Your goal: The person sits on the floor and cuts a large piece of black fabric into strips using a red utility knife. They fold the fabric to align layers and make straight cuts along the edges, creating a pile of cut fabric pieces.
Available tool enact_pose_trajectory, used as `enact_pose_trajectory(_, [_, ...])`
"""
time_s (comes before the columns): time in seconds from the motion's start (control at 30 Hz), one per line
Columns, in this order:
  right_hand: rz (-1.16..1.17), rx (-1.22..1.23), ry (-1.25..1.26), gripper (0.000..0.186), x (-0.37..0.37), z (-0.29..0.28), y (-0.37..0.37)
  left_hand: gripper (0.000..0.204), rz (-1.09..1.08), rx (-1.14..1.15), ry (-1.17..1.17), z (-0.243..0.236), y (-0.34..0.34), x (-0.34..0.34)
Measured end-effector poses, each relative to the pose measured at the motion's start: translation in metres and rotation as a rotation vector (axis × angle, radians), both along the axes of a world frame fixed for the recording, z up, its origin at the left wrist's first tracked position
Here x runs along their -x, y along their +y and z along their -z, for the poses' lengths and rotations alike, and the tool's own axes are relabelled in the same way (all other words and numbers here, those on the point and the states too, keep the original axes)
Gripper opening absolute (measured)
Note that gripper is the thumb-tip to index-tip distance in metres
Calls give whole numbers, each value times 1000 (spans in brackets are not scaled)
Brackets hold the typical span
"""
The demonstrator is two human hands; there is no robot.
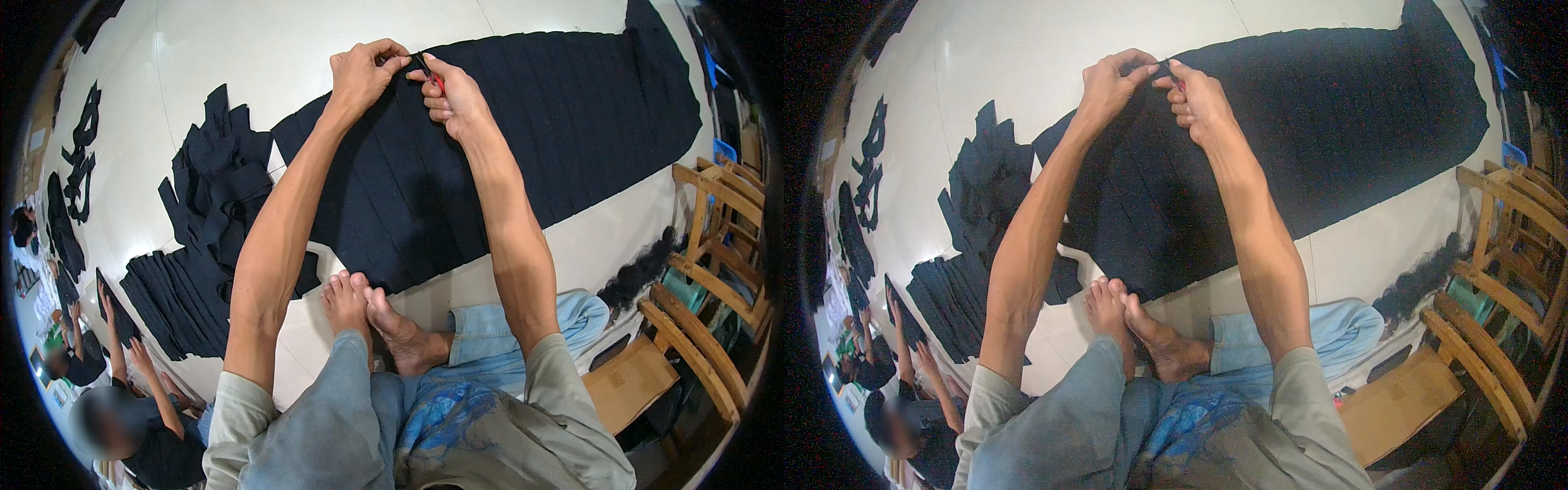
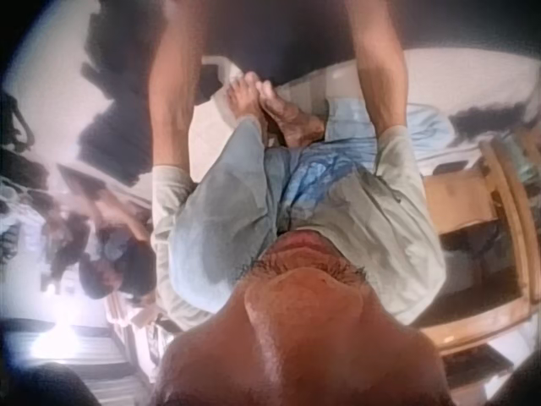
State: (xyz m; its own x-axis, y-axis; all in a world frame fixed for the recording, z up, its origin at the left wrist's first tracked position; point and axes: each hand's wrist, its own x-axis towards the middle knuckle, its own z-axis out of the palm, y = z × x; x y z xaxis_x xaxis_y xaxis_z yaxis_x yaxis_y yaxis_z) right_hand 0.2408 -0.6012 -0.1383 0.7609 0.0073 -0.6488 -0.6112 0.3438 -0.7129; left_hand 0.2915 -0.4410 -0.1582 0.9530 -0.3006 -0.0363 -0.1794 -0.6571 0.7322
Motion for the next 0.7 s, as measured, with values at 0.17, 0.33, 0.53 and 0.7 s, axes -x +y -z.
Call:
enact_pose_trajectory(0.17, [-8, 9, 10, 35, -4, 1, 1, 21, 34, -19, -24, 0, 2, 1])
enact_pose_trajectory(0.33, [-29, 20, 24, 33, -6, 4, -1, 20, 71, 10, -66, 1, 4, 1])
enact_pose_trajectory(0.53, [-40, -1, -25, 34, -9, 3, -1, 23, 76, 59, -10, 1, 5, 4])
enact_pose_trajectory(0.7, [101, -24, -87, 42, 9, -4, -12, 29, 31, 33, -23, 0, -3, 1])
